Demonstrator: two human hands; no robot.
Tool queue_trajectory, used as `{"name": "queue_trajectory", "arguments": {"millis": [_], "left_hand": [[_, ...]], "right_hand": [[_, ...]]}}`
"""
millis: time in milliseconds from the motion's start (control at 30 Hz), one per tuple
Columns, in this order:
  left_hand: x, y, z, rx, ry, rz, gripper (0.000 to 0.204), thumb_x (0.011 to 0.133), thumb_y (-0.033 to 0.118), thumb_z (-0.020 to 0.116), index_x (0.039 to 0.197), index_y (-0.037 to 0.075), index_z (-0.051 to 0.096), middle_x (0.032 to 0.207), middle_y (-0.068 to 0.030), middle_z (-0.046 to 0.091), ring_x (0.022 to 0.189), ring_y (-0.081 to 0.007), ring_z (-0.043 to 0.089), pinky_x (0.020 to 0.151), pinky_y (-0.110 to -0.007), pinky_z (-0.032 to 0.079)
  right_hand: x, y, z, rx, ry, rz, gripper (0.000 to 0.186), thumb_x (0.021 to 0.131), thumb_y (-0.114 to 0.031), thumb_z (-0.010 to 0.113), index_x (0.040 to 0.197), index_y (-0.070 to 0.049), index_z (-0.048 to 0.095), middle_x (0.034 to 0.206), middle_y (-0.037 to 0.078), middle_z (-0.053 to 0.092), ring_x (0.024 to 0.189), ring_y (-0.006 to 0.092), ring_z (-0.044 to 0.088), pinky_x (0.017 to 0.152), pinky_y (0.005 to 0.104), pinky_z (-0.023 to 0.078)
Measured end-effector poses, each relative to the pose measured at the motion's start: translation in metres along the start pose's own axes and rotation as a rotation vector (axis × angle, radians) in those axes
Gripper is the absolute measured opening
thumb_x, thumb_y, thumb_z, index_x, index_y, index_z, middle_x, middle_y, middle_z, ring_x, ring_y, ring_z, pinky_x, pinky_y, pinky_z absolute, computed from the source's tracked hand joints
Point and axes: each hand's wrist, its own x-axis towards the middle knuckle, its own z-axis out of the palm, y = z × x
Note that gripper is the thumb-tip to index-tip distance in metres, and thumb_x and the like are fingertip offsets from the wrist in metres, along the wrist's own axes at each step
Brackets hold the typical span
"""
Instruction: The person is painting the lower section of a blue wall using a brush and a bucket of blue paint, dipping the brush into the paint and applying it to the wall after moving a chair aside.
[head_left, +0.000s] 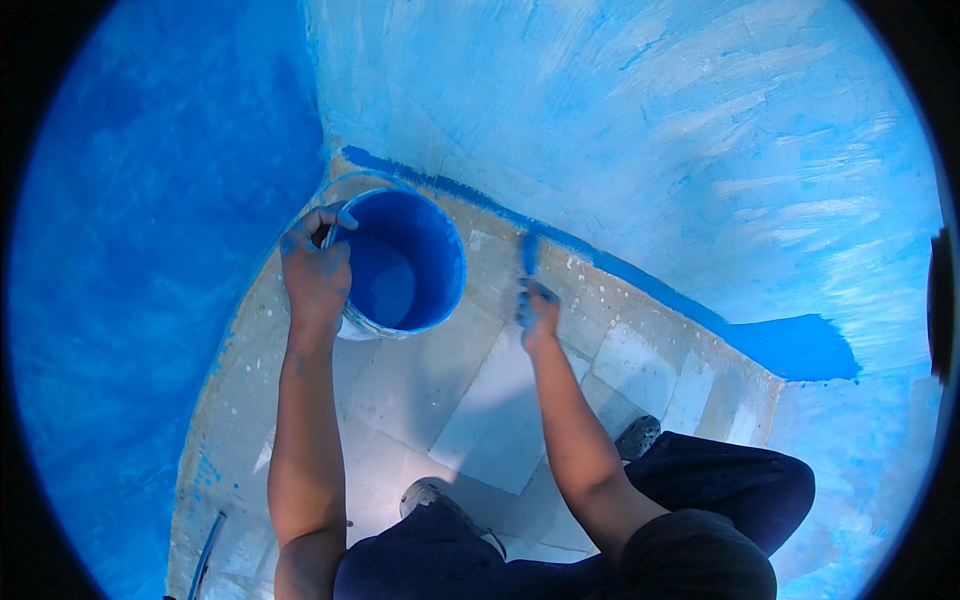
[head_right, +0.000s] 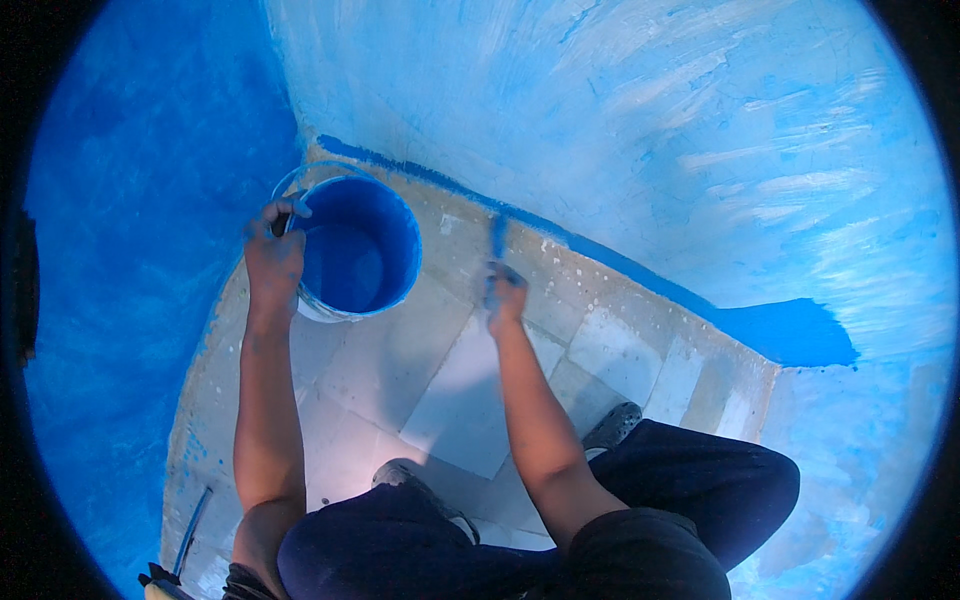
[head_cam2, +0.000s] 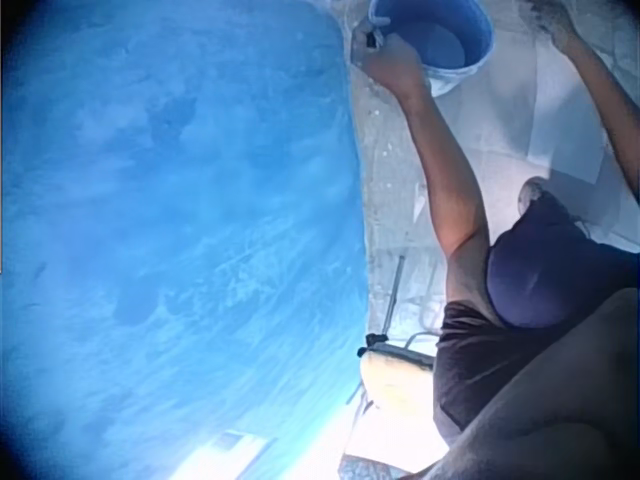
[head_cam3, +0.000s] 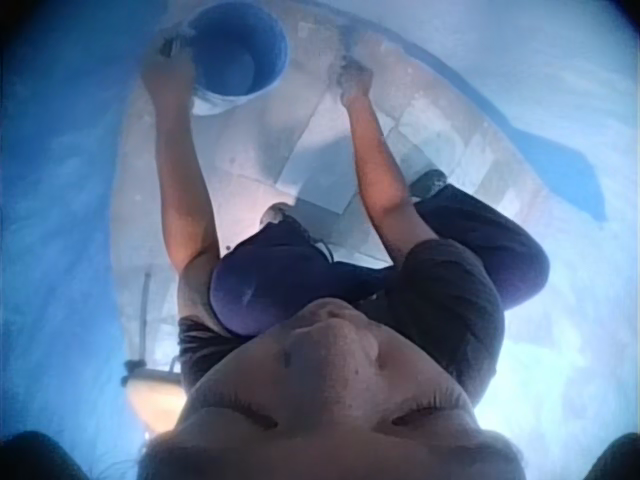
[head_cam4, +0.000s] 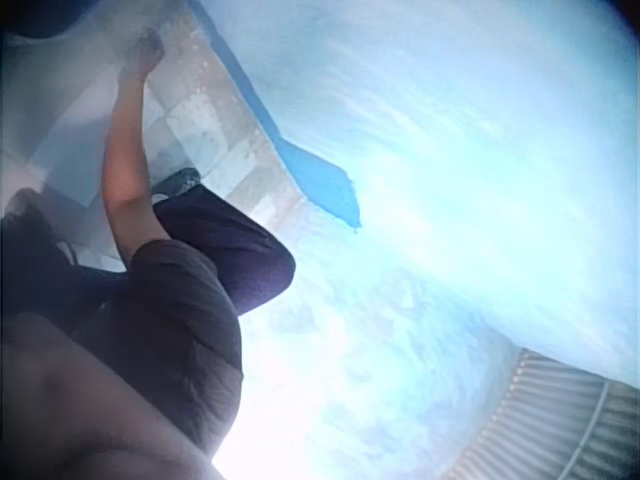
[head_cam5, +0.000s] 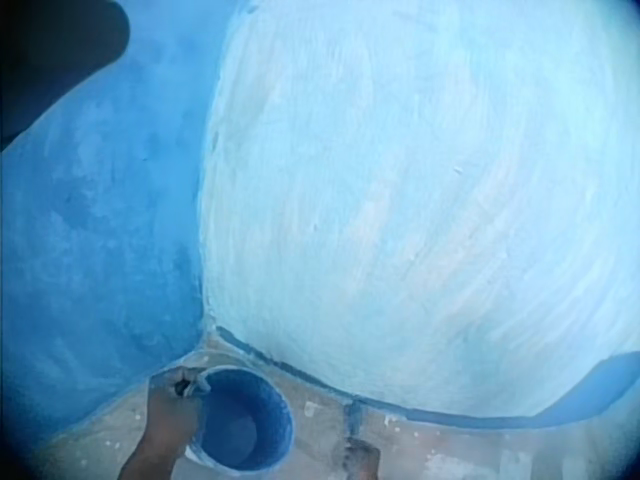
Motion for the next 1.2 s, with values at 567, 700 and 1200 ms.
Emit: {"name": "queue_trajectory", "arguments": {"millis": [567,700,1200], "left_hand": [[-0.002,0.006,0.003,0.047,0.028,-0.015,0.025,0.069,-0.009,0.044,0.085,-0.001,0.062,0.097,-0.0118,0.062,0.086,-0.0163,0.055,0.074,-0.027,0.043],[0.001,0.0,0.006,0.04,0.003,-0.003,0.025,0.07,-0.008,0.044,0.085,-0.001,0.063,0.096,-0.0118,0.063,0.09,-0.0181,0.057,0.081,-0.028,0.044],[0.0,-0.003,-0.008,0.096,0.044,-0.094,0.023,0.071,-0.009,0.045,0.086,-0.002,0.062,0.095,-0.0121,0.062,0.093,-0.0198,0.057,0.084,-0.031,0.044]], "right_hand": [[-0.027,-0.027,0.059,-0.116,-0.171,0.084,0.03,0.092,-0.038,0.067,0.094,-0.007,0.067,0.07,0.0,0.055,0.054,0.0108,0.047,0.047,0.0275,0.036],[-0.002,-0.032,-0.008,0.091,0.059,0.047,0.026,0.089,-0.037,0.069,0.095,-0.011,0.068,0.071,-0.002,0.055,0.057,0.01,0.048,0.048,0.0262,0.033],[0.003,-0.012,0.067,-0.177,-0.152,-0.055,0.024,0.092,-0.03,0.067,0.091,-0.006,0.066,0.071,0.001,0.057,0.052,0.0121,0.049,0.043,0.0289,0.036]]}}
